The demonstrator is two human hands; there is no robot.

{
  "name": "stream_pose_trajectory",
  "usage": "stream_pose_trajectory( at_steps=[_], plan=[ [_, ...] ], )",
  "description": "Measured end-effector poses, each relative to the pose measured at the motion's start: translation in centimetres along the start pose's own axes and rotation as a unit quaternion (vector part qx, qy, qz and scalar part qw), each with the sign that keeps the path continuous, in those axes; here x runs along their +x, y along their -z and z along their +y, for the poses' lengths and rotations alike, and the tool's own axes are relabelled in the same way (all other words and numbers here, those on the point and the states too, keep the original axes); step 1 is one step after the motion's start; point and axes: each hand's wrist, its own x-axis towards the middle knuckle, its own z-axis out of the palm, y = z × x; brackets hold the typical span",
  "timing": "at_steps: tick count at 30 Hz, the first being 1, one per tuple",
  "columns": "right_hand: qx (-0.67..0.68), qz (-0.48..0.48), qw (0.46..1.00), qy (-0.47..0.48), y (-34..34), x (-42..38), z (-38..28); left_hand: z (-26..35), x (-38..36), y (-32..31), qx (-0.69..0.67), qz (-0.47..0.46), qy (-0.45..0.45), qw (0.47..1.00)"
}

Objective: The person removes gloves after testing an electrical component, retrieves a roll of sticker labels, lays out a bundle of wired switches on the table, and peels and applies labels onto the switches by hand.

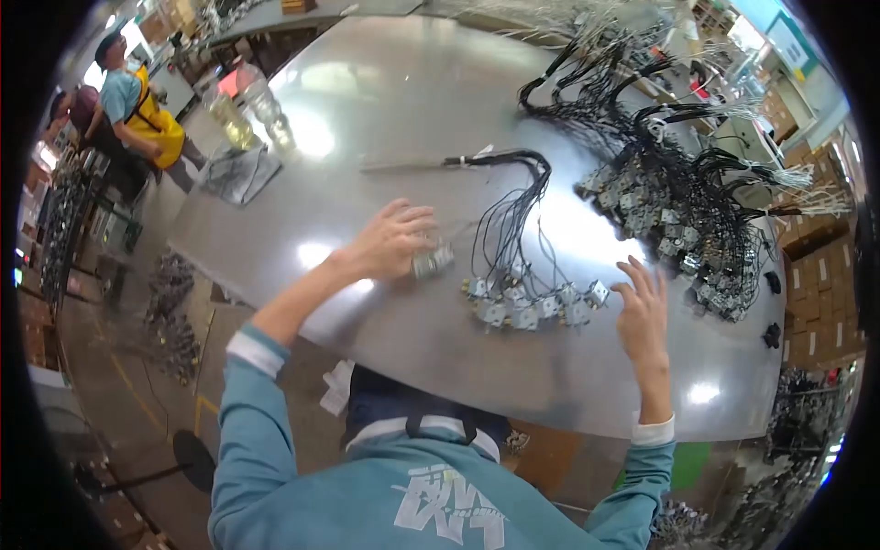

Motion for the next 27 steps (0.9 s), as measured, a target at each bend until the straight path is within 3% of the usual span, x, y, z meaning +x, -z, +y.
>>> stream_pose_trajectory(
  at_steps=[2, 4, 7, 9, 12, 17, 22, 27],
  plan=[
    [0.104, 0.017, 0.994, -0.011, 0.4, 1.8, -3.5, 2.2, 1.6, 1.2, -0.051, 0.201, 0.016, 0.978],
    [0.175, -0.001, 0.985, 0.003, -0.4, 3.1, -8.7, 9.2, 4.4, 3.2, -0.266, 0.244, 0.02, 0.932],
    [0.178, -0.031, 0.979, 0.099, -7.6, 2.5, -10.5, 15.5, 7.4, 3.1, -0.246, 0.215, -0.038, 0.944],
    [0.16, -0.027, 0.984, 0.066, -6.5, 2.6, -11.5, 16.3, 10.0, 0.7, -0.269, 0.166, 0.01, 0.949],
    [0.105, -0.051, 0.992, 0.049, -5.6, 1.8, -10.4, 15.5, 11.4, -1.5, -0.262, 0.119, 0.03, 0.957],
    [0.1, -0.022, 0.994, 0.024, -4.8, 0.4, -7.8, 15.0, 10.5, -3.3, -0.189, 0.133, 0.011, 0.973],
    [0.126, -0.012, 0.992, 0.008, -5.0, 0.4, -7.3, 14.1, 9.1, -2.3, -0.149, 0.124, -0.011, 0.981],
    [0.13, -0.039, 0.99, 0.037, -4.5, -0.2, -3.1, 9.7, 7.2, -0.5, -0.12, 0.056, -0.065, 0.989]
  ],
)
